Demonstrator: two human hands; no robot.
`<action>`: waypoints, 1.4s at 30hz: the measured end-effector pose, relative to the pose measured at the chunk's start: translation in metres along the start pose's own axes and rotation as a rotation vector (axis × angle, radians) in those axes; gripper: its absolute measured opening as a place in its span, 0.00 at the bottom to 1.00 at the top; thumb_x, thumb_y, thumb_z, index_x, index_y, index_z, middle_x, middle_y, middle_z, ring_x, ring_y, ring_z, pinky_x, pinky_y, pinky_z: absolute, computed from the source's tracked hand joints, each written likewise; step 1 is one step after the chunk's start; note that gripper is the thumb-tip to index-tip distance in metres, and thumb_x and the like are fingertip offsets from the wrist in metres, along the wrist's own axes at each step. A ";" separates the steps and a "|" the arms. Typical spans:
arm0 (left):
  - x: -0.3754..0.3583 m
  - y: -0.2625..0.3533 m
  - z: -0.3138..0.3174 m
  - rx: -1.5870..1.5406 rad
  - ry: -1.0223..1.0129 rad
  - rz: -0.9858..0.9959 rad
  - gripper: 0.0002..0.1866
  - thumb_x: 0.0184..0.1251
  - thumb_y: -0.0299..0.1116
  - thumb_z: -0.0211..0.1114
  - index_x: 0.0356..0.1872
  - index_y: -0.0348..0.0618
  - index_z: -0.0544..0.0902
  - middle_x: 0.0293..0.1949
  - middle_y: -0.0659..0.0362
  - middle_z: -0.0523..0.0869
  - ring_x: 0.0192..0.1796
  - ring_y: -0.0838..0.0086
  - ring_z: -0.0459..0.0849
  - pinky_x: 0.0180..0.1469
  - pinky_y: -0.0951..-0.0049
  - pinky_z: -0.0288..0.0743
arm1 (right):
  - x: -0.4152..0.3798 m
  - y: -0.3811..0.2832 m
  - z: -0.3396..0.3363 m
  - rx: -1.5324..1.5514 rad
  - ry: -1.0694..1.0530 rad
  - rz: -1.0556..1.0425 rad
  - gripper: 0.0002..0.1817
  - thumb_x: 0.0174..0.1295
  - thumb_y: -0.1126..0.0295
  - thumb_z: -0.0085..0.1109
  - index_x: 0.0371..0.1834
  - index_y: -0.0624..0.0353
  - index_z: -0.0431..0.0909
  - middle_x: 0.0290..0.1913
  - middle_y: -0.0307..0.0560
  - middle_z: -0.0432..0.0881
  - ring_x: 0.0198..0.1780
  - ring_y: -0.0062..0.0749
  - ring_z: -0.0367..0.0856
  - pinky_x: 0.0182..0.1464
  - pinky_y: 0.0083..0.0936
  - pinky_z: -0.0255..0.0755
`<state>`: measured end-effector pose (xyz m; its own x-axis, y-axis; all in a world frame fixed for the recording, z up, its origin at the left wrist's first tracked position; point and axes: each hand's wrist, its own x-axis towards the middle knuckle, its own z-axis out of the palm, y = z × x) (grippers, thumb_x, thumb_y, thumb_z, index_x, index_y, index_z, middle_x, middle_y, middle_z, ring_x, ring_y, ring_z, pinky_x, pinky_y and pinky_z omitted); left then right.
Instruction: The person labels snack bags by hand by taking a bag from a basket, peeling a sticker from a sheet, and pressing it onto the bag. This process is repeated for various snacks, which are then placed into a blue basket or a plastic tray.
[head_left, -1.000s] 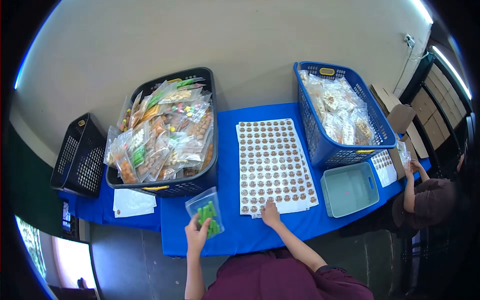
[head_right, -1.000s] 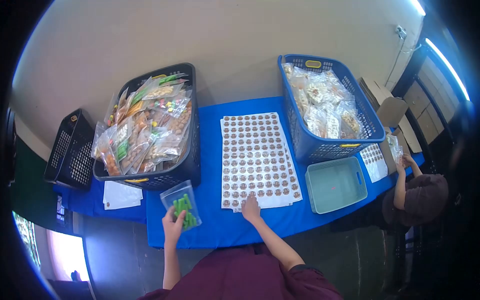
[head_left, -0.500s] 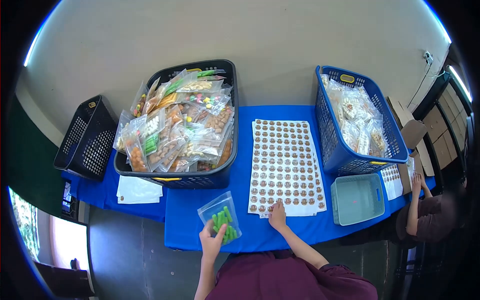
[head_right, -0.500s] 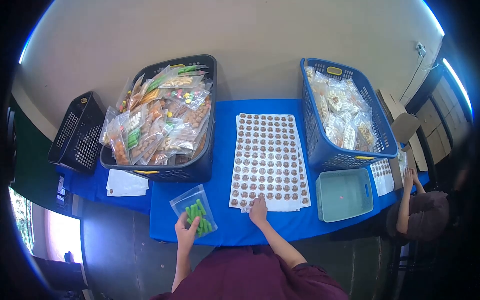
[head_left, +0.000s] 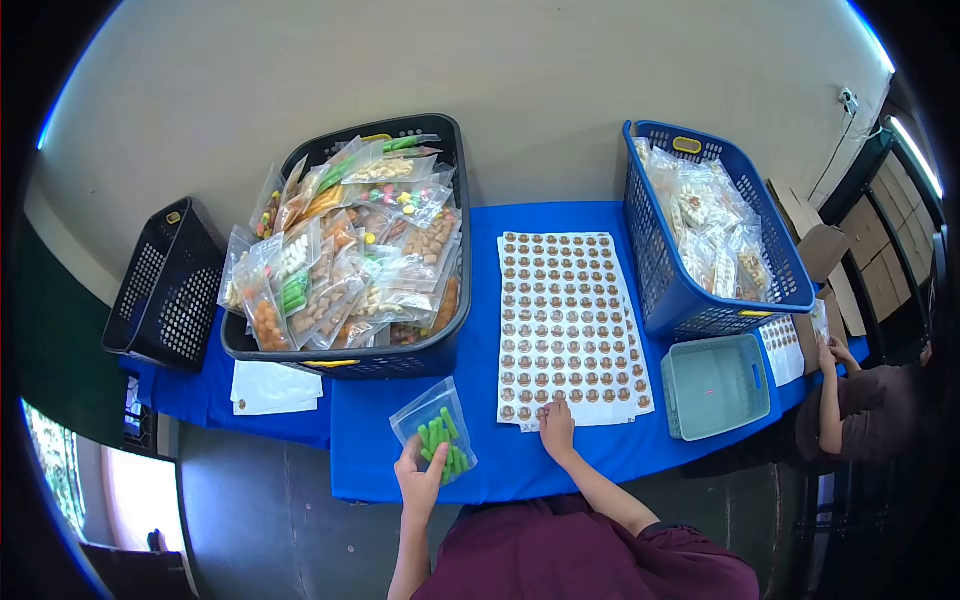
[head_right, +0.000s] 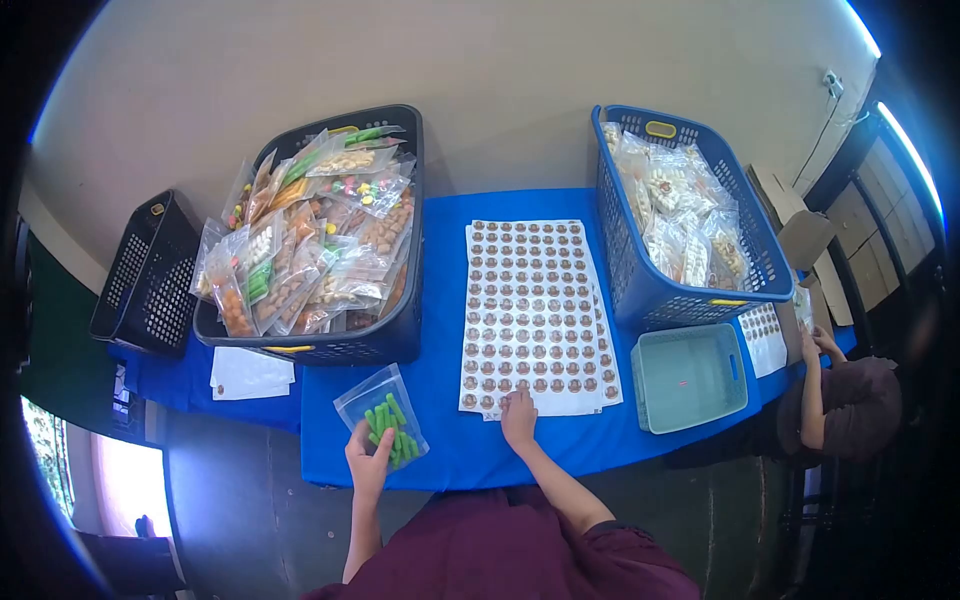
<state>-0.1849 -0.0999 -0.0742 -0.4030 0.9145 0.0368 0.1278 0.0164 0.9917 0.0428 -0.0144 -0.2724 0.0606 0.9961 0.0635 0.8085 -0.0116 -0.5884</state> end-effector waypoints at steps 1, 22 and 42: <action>-0.001 0.001 -0.002 -0.009 0.013 -0.005 0.14 0.56 0.28 0.65 0.40 0.30 0.76 0.33 0.56 0.82 0.35 0.80 0.78 0.38 0.79 0.72 | 0.001 0.002 -0.001 0.028 -0.007 0.002 0.10 0.50 0.74 0.55 0.36 0.61 0.71 0.43 0.52 0.70 0.44 0.47 0.72 0.44 0.40 0.67; -0.028 -0.007 -0.033 0.187 0.258 -0.040 0.16 0.53 0.29 0.66 0.40 0.30 0.77 0.30 0.53 0.84 0.32 0.75 0.82 0.36 0.75 0.74 | 0.002 0.003 0.015 0.054 0.112 -0.040 0.05 0.49 0.76 0.53 0.27 0.69 0.72 0.34 0.61 0.72 0.37 0.53 0.71 0.44 0.43 0.65; -0.001 0.008 0.135 0.291 -0.369 0.126 0.17 0.52 0.33 0.68 0.40 0.32 0.78 0.33 0.52 0.84 0.35 0.75 0.83 0.38 0.75 0.75 | -0.010 0.049 -0.043 0.111 0.161 -0.164 0.07 0.50 0.70 0.58 0.28 0.61 0.73 0.30 0.51 0.71 0.31 0.45 0.75 0.32 0.36 0.70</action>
<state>-0.0607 -0.0462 -0.0832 -0.0271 0.9981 0.0557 0.4238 -0.0390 0.9049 0.1066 -0.0286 -0.2675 0.0332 0.9572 0.2875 0.7465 0.1676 -0.6440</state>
